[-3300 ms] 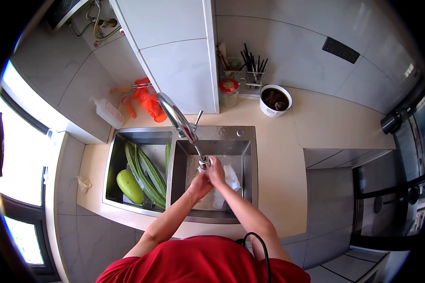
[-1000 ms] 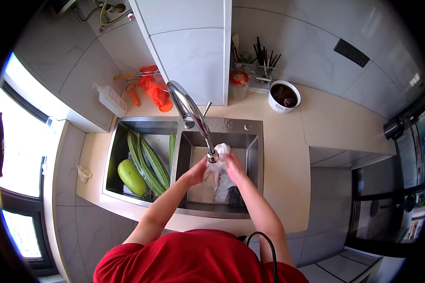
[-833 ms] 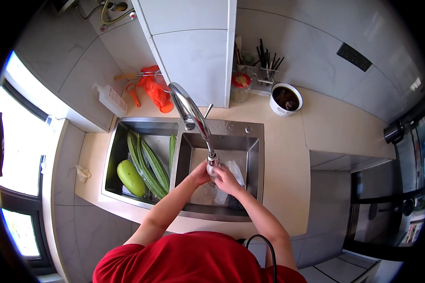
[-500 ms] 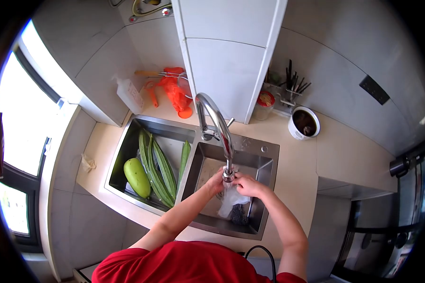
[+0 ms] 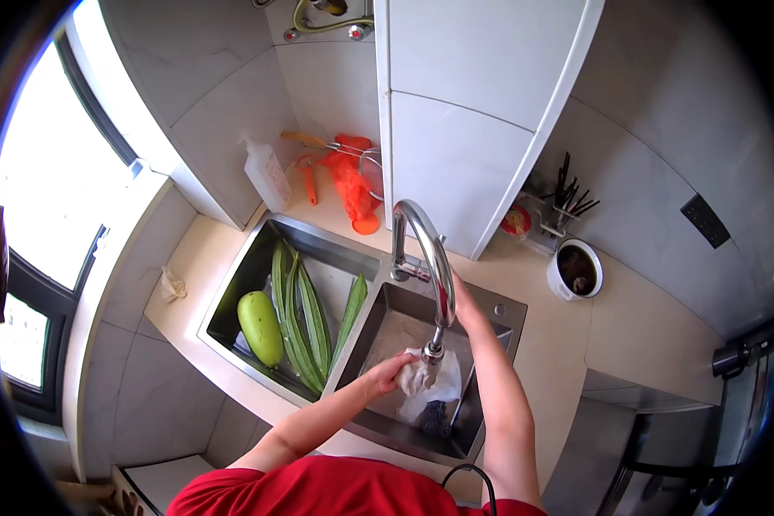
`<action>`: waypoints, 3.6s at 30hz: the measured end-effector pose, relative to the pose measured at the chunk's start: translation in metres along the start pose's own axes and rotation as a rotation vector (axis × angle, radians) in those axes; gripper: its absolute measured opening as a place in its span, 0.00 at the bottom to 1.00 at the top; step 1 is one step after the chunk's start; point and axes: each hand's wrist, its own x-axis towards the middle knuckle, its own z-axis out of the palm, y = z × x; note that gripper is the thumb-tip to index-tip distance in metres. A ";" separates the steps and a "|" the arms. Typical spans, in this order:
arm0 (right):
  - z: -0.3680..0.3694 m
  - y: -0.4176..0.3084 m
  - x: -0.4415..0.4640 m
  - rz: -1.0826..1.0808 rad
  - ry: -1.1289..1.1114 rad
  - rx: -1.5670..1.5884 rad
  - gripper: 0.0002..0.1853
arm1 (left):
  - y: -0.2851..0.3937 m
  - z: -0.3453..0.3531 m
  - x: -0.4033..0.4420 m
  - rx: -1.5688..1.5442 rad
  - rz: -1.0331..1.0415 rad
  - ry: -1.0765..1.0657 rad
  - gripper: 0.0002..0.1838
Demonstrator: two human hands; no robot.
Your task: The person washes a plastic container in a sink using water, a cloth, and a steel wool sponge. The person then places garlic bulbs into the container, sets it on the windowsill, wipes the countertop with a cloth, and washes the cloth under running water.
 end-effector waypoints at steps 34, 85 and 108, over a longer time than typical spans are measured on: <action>0.088 0.009 -0.199 0.698 -0.372 0.549 0.17 | 0.032 0.031 -0.052 0.648 0.215 -0.306 0.26; 0.064 -0.032 -0.289 0.471 -0.068 0.227 0.27 | 0.287 0.020 -0.155 1.594 1.248 0.764 0.16; 0.074 -0.361 -0.077 -0.657 0.595 -0.829 0.18 | 0.353 0.006 -0.132 1.713 1.291 0.566 0.15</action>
